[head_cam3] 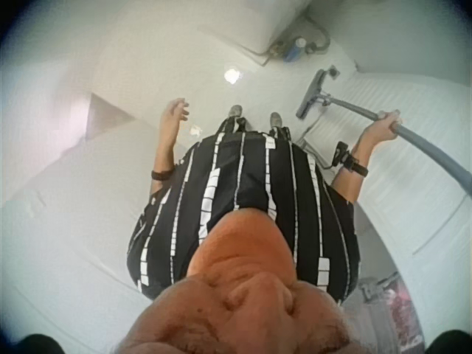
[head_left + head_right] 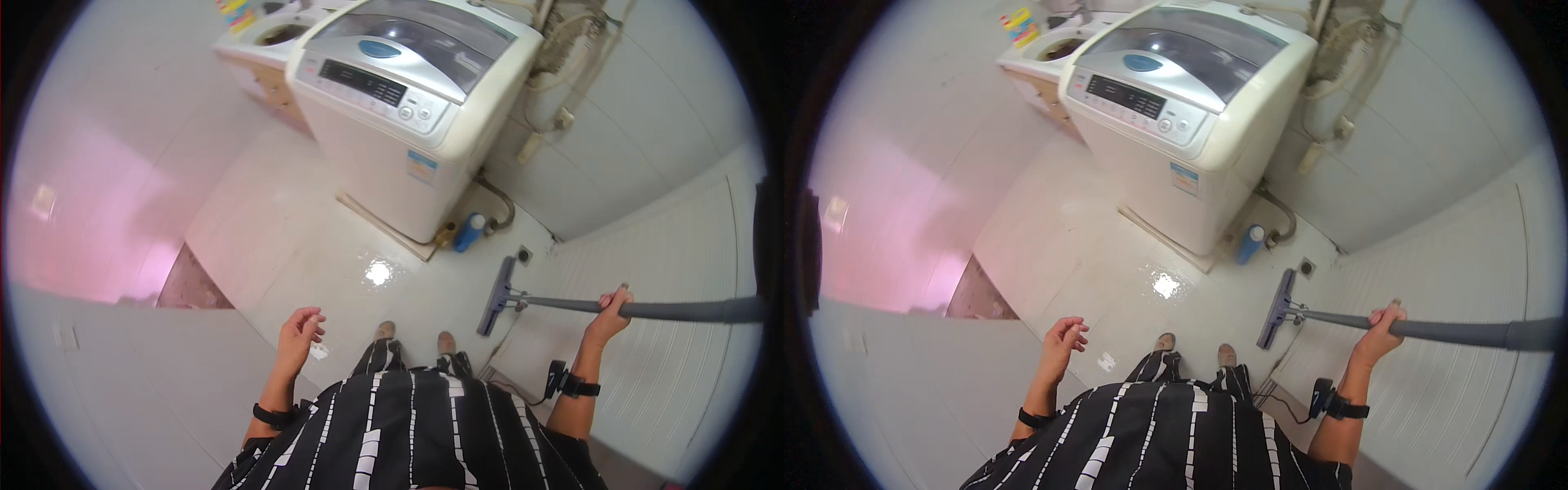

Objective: The recorder uses a squeegee to clean water off the bathroom floor and walls.

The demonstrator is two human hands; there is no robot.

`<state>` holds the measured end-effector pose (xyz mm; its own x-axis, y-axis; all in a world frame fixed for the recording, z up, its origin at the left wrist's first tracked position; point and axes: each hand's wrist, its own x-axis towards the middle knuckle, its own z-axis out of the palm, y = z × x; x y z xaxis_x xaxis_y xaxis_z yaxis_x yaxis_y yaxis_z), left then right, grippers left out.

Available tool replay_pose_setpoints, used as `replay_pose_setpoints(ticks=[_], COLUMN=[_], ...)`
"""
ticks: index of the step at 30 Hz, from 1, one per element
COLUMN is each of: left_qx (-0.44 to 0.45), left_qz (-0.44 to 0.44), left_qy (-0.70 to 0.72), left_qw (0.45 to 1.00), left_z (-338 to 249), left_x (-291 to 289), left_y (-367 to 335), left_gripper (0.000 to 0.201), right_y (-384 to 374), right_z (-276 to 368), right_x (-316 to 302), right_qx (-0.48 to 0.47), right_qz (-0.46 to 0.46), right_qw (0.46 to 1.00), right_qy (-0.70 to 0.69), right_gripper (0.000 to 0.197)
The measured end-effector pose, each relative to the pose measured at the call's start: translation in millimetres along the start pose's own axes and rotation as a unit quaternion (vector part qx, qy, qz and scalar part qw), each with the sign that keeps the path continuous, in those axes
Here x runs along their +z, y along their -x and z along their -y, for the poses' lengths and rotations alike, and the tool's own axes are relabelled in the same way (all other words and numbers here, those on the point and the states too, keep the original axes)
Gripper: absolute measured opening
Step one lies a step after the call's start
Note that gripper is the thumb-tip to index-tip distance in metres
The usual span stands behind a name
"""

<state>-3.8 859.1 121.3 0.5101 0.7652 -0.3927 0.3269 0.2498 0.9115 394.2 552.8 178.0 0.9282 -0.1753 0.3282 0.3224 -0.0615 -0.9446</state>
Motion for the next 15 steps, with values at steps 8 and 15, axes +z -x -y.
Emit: replay_pose_setpoints(ticks=[8,15], left_qx=[0.018,0.183], left_qz=[0.148,0.394], left_qy=[-0.088,-0.174], left_qw=[0.985,0.884], left_z=[-38,-81], left_x=[-2,102], left_y=[-102,-133], left_gripper=[0.029,0.044], right_y=[33,81], right_z=[41,13], right_x=[10,33], right_qx=[0.001,0.108], right_qz=[-0.046,-0.082], right_qw=[0.999,0.989], right_qy=[-0.015,0.062], right_gripper=[0.015,0.014])
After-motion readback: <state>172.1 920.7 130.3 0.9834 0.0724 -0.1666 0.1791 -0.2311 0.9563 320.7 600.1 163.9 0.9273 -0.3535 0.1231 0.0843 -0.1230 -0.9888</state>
